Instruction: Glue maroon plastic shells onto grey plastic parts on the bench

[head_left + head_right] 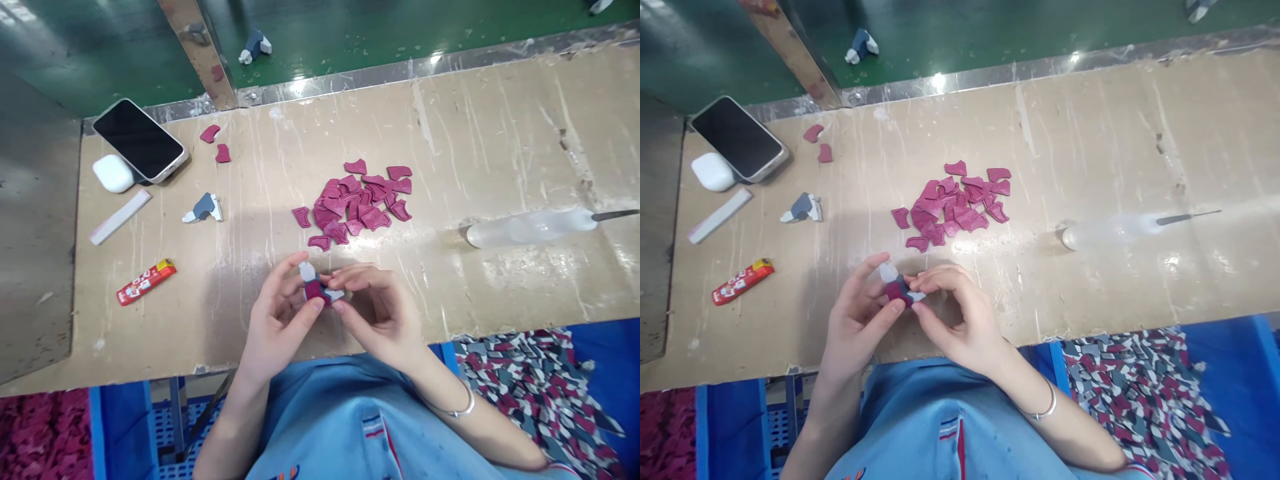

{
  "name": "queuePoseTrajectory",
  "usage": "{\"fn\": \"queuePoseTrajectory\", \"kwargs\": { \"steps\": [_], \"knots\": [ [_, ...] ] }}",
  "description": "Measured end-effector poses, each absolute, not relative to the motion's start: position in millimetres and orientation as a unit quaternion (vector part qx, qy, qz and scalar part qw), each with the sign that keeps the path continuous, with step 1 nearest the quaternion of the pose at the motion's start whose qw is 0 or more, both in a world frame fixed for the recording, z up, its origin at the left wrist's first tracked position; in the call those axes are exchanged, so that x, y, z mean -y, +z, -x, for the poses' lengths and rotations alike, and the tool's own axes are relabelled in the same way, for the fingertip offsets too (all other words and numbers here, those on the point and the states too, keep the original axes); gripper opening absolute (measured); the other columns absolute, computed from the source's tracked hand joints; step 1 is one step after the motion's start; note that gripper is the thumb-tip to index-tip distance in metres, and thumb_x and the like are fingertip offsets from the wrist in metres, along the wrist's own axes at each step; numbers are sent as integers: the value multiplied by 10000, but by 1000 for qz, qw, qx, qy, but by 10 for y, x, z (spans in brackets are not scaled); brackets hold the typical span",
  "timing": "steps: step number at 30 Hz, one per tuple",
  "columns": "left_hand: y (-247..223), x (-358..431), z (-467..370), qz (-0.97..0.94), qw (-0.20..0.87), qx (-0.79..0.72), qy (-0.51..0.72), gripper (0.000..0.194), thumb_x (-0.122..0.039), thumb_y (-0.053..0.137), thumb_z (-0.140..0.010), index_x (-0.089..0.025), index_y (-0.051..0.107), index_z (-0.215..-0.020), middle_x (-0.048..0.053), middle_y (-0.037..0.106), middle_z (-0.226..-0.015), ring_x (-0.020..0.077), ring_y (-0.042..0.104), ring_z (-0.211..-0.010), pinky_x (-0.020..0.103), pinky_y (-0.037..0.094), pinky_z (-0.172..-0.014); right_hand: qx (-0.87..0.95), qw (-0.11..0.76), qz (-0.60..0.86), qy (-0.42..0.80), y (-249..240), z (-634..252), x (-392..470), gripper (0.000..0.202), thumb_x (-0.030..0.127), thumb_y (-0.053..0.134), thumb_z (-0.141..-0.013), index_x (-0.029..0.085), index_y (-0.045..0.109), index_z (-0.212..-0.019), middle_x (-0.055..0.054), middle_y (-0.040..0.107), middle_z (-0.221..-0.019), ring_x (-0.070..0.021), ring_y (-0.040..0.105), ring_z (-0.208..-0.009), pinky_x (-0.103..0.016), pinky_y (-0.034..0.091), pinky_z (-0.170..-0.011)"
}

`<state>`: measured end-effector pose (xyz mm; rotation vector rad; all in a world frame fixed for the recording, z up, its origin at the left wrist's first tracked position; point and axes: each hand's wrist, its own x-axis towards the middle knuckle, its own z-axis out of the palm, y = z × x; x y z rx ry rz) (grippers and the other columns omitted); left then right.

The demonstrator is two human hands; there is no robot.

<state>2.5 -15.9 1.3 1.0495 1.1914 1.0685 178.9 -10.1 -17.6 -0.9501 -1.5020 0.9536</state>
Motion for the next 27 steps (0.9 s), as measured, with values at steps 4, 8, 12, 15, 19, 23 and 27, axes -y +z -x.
{"fn": "queuePoseTrajectory", "kwargs": {
  "steps": [4, 8, 12, 15, 19, 23, 27],
  "knots": [
    [79, 222, -81, -593, 474, -493, 424, 482, -124, 688, -1021, -293, 701, -1472, 59, 821, -1378, 217, 810, -1235, 316, 643, -1091, 633, 486, 429, 422, -94, -1840, 69, 357, 253, 712, -1055, 299, 648, -1403, -112, 736, -1348, -245, 755, -1235, -381, 696, -998],
    [117, 235, -125, -580, 462, -523, 421, 655, -127, 747, -985, -269, 534, -1588, 84, 841, -1312, 229, 818, -1218, 358, 633, -1124, 606, 468, 410, 495, -77, -1876, 35, 185, 297, 690, -1085, 283, 731, -1265, -91, 828, -1243, -247, 814, -1165, -385, 712, -991],
    [91, 217, -198, -486, 503, -526, 484, 531, -158, 833, -929, -262, 566, -1376, 33, 876, -1093, 199, 857, -1045, 301, 675, -981, 565, 493, 406, 522, -142, -1869, 59, 162, 346, 694, -1087, 294, 734, -1235, -80, 865, -1194, -242, 857, -1078, -346, 735, -908],
    [38, 235, -275, -455, 490, -532, 520, 414, -196, 872, -913, -264, 582, -1201, 8, 877, -1027, 180, 863, -975, 266, 674, -912, 554, 518, 404, 512, -192, -1848, 91, 153, 332, 691, -1088, 309, 736, -1232, -69, 874, -1157, -241, 863, -1061, -337, 736, -899],
    [-42, 290, -335, -445, 463, -533, 551, 352, -273, 859, -963, -269, 547, -1126, 3, 882, -1012, 188, 861, -972, 299, 668, -924, 555, 512, 417, 506, -217, -1834, 102, 154, 334, 684, -1089, 289, 742, -1224, -85, 872, -1163, -255, 868, -1026, -354, 744, -865],
    [-57, 280, -295, -428, 490, -533, 541, 353, -284, 882, -945, -265, 572, -1112, -2, 862, -1007, 166, 845, -948, 267, 647, -911, 545, 511, 420, 514, -221, -1831, 77, 122, 315, 709, -1076, 277, 748, -1184, -81, 875, -1154, -249, 873, -1009, -345, 747, -856],
    [6, 238, -232, -433, 490, -563, 505, 352, -269, 905, -889, -243, 616, -1088, 21, 812, -1030, 176, 836, -971, 256, 648, -891, 541, 522, 401, 523, -230, -1827, 52, 109, 303, 718, -1073, 289, 737, -1179, -71, 874, -1159, -237, 870, -1054, -329, 742, -900]
  ]
}}
